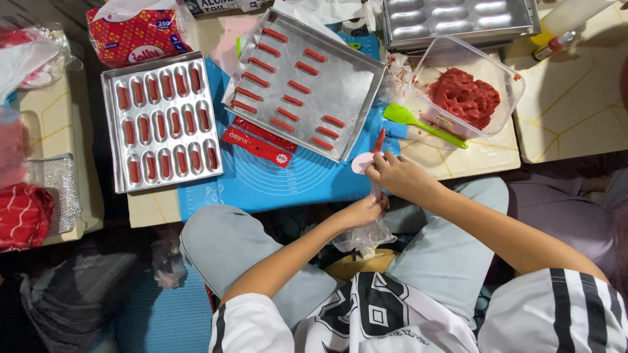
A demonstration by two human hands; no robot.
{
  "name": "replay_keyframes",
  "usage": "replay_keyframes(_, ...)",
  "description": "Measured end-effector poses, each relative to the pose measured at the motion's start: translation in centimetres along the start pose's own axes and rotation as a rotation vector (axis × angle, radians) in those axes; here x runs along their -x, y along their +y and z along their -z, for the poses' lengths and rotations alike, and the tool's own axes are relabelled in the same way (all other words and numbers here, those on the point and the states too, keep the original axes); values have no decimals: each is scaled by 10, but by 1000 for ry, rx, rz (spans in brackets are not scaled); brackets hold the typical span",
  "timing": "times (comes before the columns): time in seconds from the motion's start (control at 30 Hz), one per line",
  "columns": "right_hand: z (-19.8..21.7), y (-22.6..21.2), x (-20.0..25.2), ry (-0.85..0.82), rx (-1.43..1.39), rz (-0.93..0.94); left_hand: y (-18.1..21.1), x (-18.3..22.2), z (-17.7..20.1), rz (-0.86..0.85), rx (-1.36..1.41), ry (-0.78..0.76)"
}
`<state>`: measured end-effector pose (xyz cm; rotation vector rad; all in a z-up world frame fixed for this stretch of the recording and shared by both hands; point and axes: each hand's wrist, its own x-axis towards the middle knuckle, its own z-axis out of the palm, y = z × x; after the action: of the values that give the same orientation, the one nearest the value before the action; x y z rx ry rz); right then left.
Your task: Arranging small red rectangular food pieces into neat rows on a metal baking tray using hands and small spatulas.
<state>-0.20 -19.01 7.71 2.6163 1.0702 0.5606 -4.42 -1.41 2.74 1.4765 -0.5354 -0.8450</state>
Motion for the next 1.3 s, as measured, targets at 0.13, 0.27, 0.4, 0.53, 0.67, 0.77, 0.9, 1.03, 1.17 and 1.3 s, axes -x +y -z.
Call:
replay_keyframes(0.13,-6,0,-1,-29,-24,-12,13,9,5,-92,4,-12)
replay_keyframes(0.27,1,1,-4,-77,-47,-14,10,12,3,-112,50,-29)
replay_keyframes(0.4,-6,1,-5,-64,-39,-16,-13,10,0,-136,25,-29)
replay_keyframes(0.53,-9,2,-6,-65,-16,-30,-22,8,-1,-171,22,-34)
replay_keyframes(0.67,-6,4,-8,-42,-17,-25,-29,6,-2,-204,8,-50)
replay_keyframes(0.77,-2,9,-11,-22,38,-6,-33,3,3,-197,27,-73)
replay_keyframes(0.9,6,35,-12,-64,72,3,-11,9,19,-88,162,-47)
replay_keyframes(1.03,49,65,-4,-110,-165,-91,54,23,25,327,237,-19)
replay_keyframes(1.17,68,70,13,-103,-57,-239,151,47,31,425,406,102)
replay_keyframes(1.3,-1,58,74,-147,24,-295,14,4,39,171,497,104)
